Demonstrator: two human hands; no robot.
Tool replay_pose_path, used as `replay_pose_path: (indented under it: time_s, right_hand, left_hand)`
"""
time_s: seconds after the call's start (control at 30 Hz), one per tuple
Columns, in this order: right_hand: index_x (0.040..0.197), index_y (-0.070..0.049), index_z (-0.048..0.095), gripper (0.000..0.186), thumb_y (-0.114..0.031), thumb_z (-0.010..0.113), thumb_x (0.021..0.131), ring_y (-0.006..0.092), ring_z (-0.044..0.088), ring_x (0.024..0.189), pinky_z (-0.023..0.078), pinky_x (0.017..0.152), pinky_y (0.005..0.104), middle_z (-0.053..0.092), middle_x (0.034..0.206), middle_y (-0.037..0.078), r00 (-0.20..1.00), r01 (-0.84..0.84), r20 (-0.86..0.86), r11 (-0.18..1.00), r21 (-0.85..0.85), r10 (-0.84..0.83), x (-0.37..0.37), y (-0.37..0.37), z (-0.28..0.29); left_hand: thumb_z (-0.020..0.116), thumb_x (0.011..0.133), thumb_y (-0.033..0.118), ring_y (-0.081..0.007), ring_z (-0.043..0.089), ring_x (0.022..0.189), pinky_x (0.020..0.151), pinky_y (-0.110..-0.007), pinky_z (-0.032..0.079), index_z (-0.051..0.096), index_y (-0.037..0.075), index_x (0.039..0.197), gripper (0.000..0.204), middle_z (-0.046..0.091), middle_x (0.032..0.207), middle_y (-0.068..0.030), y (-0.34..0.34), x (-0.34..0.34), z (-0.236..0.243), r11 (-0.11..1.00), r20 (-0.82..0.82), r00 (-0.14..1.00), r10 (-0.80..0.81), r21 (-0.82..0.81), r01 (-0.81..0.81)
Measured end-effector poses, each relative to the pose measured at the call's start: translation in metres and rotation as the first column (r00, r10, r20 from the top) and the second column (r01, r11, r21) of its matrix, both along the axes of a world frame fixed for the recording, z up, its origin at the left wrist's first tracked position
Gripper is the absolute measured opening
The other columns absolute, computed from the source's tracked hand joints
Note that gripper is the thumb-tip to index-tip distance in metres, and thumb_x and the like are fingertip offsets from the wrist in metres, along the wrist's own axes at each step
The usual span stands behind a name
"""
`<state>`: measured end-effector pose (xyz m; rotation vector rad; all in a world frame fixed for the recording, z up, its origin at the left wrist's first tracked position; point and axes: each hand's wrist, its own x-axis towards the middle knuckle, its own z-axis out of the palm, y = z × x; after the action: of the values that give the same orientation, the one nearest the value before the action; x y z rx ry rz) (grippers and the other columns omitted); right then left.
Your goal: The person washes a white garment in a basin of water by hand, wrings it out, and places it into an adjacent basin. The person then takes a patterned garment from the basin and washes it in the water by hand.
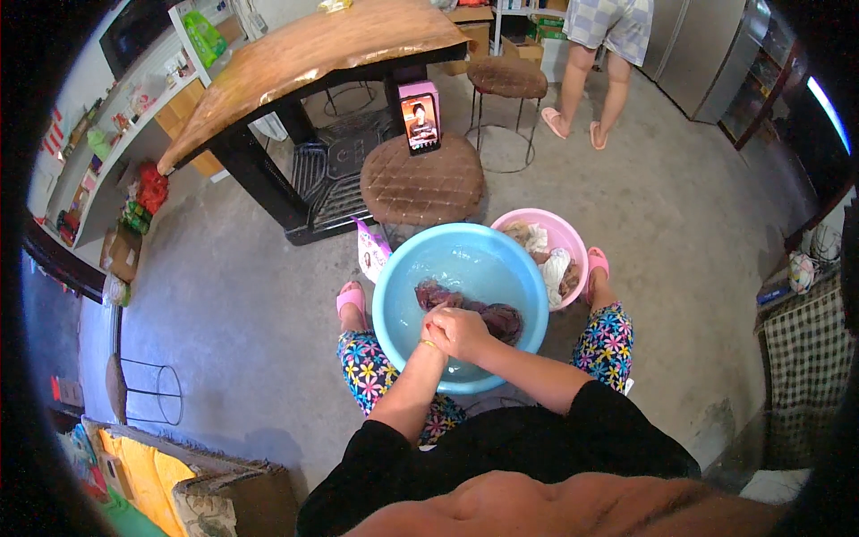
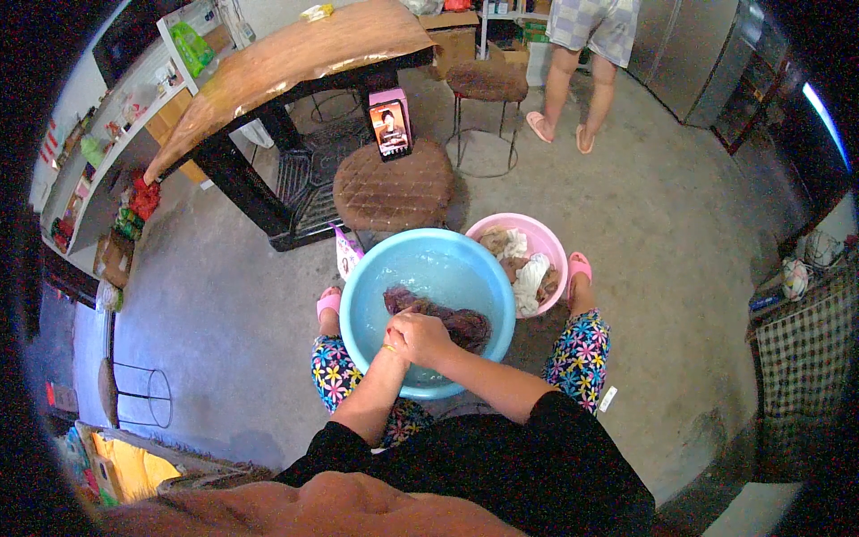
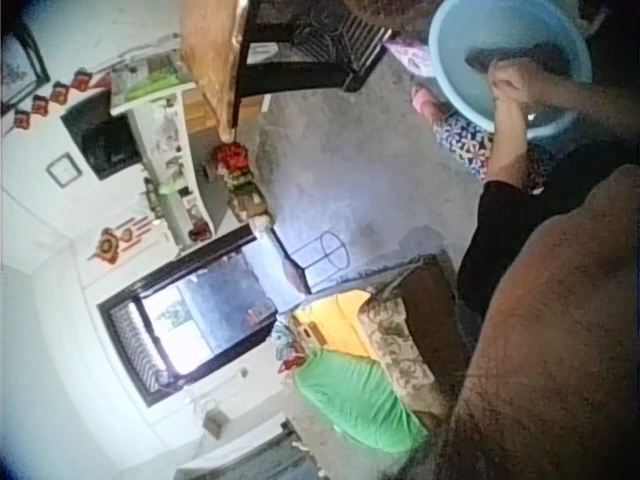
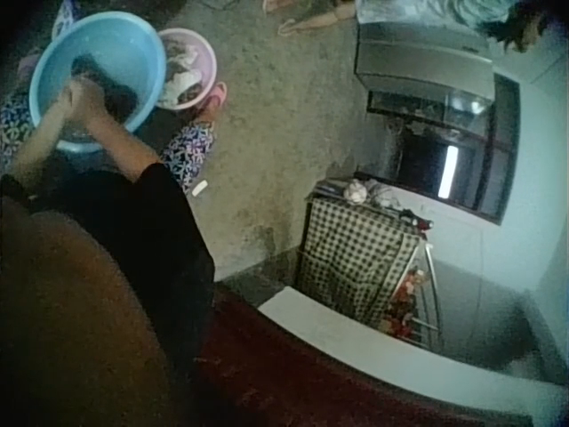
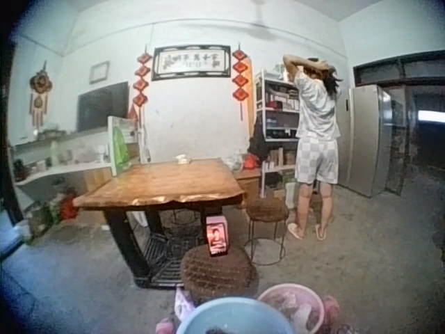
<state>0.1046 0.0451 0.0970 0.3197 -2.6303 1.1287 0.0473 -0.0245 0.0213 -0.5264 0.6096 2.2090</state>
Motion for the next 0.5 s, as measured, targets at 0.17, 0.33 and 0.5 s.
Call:
replay_pose_path:
  time_s: [0.17, 0.33, 0.5]
  right_hand:
    - [0.071, -0.006, 0.055, 0.019, -0.024, 0.050, 0.075, 0.0336, 0.057, 0.069, 0.046, 0.061, 0.0428, 0.058, 0.073, 0.015, 0.995, 0.100, -0.036, 0.975, 0.197, -0.095, -0.029, 0.011, -0.023]
    - [0.083, -0.005, 0.051, 0.015, -0.019, 0.049, 0.077, 0.0365, 0.056, 0.071, 0.044, 0.062, 0.0452, 0.058, 0.078, 0.017, 0.903, 0.342, 0.203, 0.920, 0.192, -0.378, -0.043, 0.046, -0.026]
    - [0.104, -0.004, 0.047, 0.033, -0.007, 0.051, 0.072, 0.0364, 0.051, 0.093, 0.042, 0.077, 0.0441, 0.050, 0.104, 0.022, 0.882, 0.279, 0.339, 0.942, 0.184, -0.327, -0.020, 0.082, -0.023]
  left_hand:
    - [0.043, 0.084, 0.027, -0.0225, 0.057, 0.077, 0.069, -0.035, 0.047, 0.058, 0.009, 0.089, 0.024, 0.061, 0.085, -0.0058, 0.002, 0.005, 0.007, 0.996, 0.019, 0.998, 0.065, -0.057, -0.064]
    - [0.043, 0.086, 0.027, -0.0224, 0.055, 0.090, 0.078, -0.035, 0.044, 0.053, 0.007, 0.104, 0.029, 0.059, 0.098, -0.0059, 0.003, 0.010, 0.016, 0.985, -0.112, 0.987, 0.119, -0.115, -0.132]
    - [0.045, 0.085, 0.018, -0.0250, 0.054, 0.093, 0.084, -0.040, 0.042, 0.050, 0.005, 0.108, 0.028, 0.056, 0.102, -0.0086, 0.003, 0.003, 0.014, 0.965, -0.164, 0.961, 0.222, -0.103, -0.241]
